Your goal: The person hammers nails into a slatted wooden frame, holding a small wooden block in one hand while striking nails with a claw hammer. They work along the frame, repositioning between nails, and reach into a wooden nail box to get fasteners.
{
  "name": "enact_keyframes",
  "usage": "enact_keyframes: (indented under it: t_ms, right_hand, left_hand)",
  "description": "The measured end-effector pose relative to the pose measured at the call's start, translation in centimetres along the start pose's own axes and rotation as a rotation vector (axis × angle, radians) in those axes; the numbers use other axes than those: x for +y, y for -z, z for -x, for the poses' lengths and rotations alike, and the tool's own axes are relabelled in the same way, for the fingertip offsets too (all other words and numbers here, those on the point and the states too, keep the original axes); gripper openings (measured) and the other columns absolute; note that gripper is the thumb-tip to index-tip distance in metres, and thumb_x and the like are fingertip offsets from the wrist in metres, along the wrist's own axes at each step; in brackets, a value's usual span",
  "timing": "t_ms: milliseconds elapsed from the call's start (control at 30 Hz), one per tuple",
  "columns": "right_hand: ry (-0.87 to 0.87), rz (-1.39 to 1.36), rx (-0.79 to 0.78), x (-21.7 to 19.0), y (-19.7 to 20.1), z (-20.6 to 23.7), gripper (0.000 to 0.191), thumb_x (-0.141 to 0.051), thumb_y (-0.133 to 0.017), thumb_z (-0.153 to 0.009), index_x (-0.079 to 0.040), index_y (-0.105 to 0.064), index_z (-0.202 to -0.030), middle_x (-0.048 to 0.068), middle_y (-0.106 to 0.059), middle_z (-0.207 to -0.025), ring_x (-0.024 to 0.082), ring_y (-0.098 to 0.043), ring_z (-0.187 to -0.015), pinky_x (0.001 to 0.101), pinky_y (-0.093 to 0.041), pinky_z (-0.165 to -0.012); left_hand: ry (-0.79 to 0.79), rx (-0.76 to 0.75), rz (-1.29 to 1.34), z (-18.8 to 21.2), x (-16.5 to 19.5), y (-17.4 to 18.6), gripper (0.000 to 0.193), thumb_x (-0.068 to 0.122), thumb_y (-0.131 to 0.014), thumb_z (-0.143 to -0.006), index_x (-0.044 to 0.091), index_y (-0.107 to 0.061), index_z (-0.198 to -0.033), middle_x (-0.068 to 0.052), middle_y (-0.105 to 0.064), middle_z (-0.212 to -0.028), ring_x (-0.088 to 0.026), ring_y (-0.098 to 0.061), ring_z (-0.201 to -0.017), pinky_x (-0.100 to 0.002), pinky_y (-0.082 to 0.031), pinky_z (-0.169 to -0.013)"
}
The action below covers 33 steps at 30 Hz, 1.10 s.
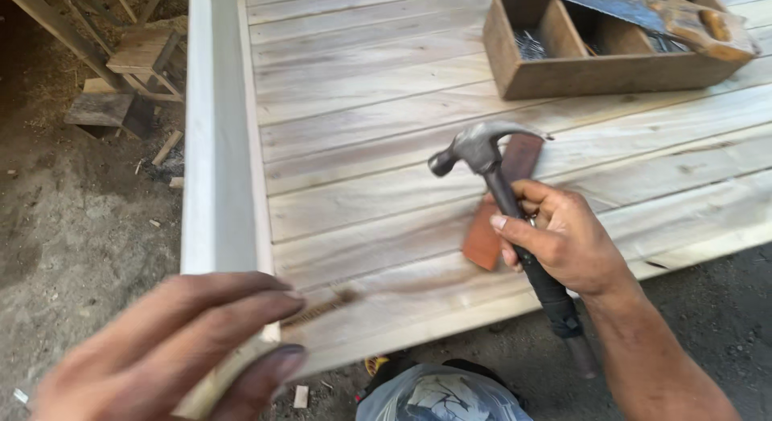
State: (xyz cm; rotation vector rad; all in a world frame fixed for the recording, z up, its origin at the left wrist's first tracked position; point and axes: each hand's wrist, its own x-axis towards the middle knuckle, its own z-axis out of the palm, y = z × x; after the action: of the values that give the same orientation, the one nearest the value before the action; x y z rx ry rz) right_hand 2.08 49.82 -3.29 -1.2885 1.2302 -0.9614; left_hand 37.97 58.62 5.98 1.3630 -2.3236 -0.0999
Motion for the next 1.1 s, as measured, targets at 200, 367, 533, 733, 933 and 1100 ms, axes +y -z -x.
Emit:
enact_keyframes:
  t_ms: [200, 367, 533, 733, 933, 1100]
  right_hand:
    - [0.153, -0.197, 0.032, 4.1, 6.9, 4.6, 0.034, -0.005, -0.062, -0.091, 0.008, -0.062, -0.122, 0.008, -0.062, -0.081, 0.009, -0.062, -0.061, 0.0214, -0.050, -0.050]
    - [0.148, -0.296, 0.009, 7.3, 10.0, 9.9, 0.028, -0.004, -0.065, -0.088, 0.008, -0.064, -0.114, 0.011, -0.064, -0.078, 0.012, -0.062, -0.055, 0.0233, -0.052, -0.046]
    - [0.198, -0.172, 0.087, 8.3, 12.5, 12.7, 0.026, -0.006, -0.069, -0.086, 0.007, -0.066, -0.108, 0.008, -0.066, -0.074, 0.011, -0.063, -0.052, 0.0235, -0.051, -0.042]
    - [0.285, -0.083, 0.162, 9.3, 16.5, 11.6, 0.026, -0.009, -0.070, -0.088, 0.006, -0.067, -0.108, 0.006, -0.068, -0.070, 0.009, -0.064, -0.052, 0.0226, -0.051, -0.042]
    - [0.336, 0.248, 0.416, 10.8, 21.8, 10.6, 0.034, -0.012, -0.075, -0.088, 0.004, -0.068, -0.117, 0.009, -0.072, -0.080, 0.015, -0.070, -0.061, 0.0279, -0.057, -0.052]
    - [0.379, 0.793, 0.519, 10.4, 26.8, 8.1, 0.051, -0.016, -0.082, -0.083, 0.000, -0.066, -0.129, 0.013, -0.077, -0.088, 0.023, -0.076, -0.077, 0.0381, -0.063, -0.071]
  left_hand:
    - [0.093, 0.089, 0.301, -1.8, 11.5, -13.6, 0.045, 0.030, -0.078, -0.086, 0.001, -0.067, -0.118, -0.020, -0.069, -0.114, -0.039, -0.069, -0.099, -0.045, -0.056, -0.081]
    - [0.308, -0.007, 0.113, -11.6, 16.4, -23.7, 0.100, 0.048, -0.081, -0.081, -0.012, -0.033, -0.145, -0.038, -0.048, -0.134, -0.046, -0.052, -0.118, -0.057, -0.047, -0.096]
    - [0.428, -0.083, 0.056, -16.6, 18.4, -26.8, 0.101, 0.032, -0.081, -0.079, -0.011, -0.025, -0.151, -0.035, -0.049, -0.131, -0.048, -0.050, -0.121, -0.057, -0.045, -0.101]
    - [0.448, 0.018, 0.326, -16.7, 22.4, -28.4, 0.093, 0.026, -0.080, -0.071, -0.010, -0.038, -0.146, -0.031, -0.056, -0.127, -0.041, -0.058, -0.116, -0.050, -0.049, -0.102]
    - [0.395, 0.135, 0.619, -18.0, 26.0, -30.5, 0.093, 0.027, -0.076, -0.068, -0.007, -0.042, -0.147, -0.026, -0.059, -0.129, -0.034, -0.065, -0.111, -0.046, -0.056, -0.094]
    - [0.383, 0.168, 0.686, -19.9, 28.7, -33.1, 0.099, 0.024, -0.075, -0.068, 0.000, -0.034, -0.154, -0.027, -0.057, -0.129, -0.036, -0.064, -0.109, -0.048, -0.055, -0.094]
